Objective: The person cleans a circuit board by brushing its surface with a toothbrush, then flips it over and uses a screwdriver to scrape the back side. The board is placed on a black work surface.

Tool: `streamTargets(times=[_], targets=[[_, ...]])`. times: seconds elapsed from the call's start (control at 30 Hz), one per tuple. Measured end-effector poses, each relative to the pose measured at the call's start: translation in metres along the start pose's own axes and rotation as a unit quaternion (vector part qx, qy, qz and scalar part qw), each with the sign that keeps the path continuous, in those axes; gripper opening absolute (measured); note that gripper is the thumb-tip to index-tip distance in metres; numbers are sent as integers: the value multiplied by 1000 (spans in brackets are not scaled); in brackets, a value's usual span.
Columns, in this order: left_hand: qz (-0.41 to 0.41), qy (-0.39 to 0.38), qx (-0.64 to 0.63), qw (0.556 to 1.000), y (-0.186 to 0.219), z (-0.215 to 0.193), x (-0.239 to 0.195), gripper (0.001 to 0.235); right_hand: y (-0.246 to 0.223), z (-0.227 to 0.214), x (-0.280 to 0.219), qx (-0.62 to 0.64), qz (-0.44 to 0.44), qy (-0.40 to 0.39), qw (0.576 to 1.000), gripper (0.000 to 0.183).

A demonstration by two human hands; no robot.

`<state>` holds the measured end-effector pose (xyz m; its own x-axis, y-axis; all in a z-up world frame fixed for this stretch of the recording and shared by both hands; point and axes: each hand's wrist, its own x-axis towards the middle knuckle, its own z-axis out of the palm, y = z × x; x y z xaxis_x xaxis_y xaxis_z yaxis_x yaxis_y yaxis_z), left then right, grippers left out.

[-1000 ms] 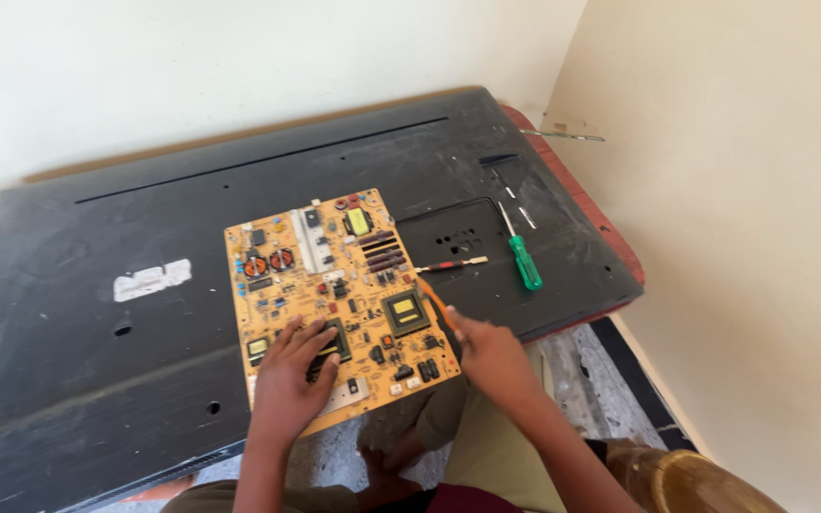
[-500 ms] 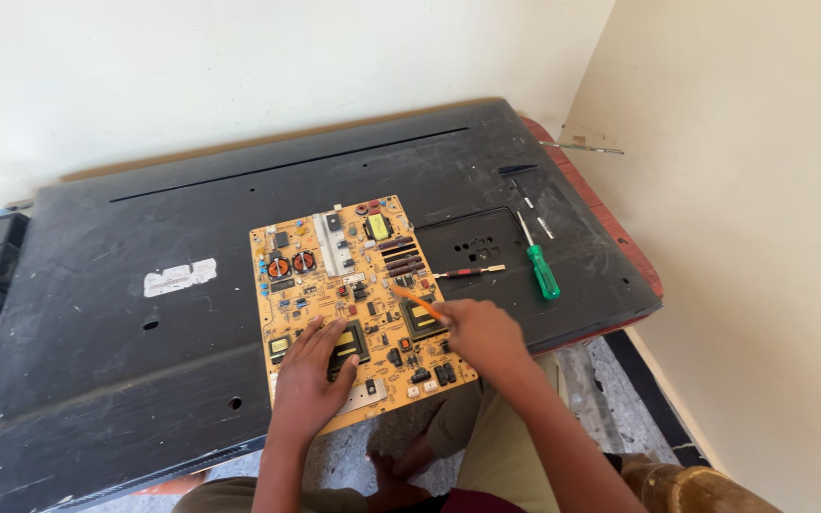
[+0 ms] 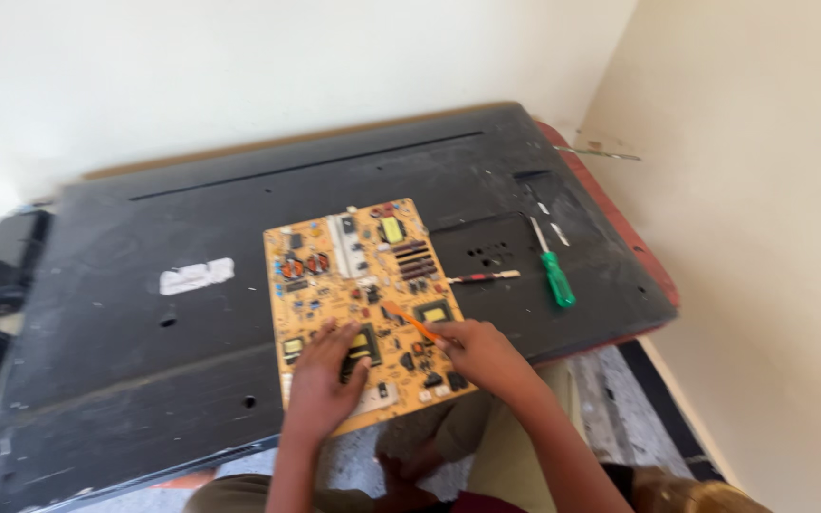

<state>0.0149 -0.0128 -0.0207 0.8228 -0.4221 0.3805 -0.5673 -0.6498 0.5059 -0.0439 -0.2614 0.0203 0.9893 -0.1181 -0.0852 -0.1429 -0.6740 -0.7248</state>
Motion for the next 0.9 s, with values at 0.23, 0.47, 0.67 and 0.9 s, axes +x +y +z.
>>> streamTargets(times=[0.23,0.47,0.67,0.9], targets=[[-24,-12,-26,999,3,-5,1,44,-11,-8,-7,-40,59,-37,997,35],[-30,-10,-31,999,1,-7,2,29,2,-10,23,-58,17,-60,996,42],[-34,-6,-45,998,3,-6,0,29,24,-11,59,-31,-32,-58,997,48],[-55,-28,-47,997,2,-4,2,29,37,-9,84,-26,9,-9,1000,32]])
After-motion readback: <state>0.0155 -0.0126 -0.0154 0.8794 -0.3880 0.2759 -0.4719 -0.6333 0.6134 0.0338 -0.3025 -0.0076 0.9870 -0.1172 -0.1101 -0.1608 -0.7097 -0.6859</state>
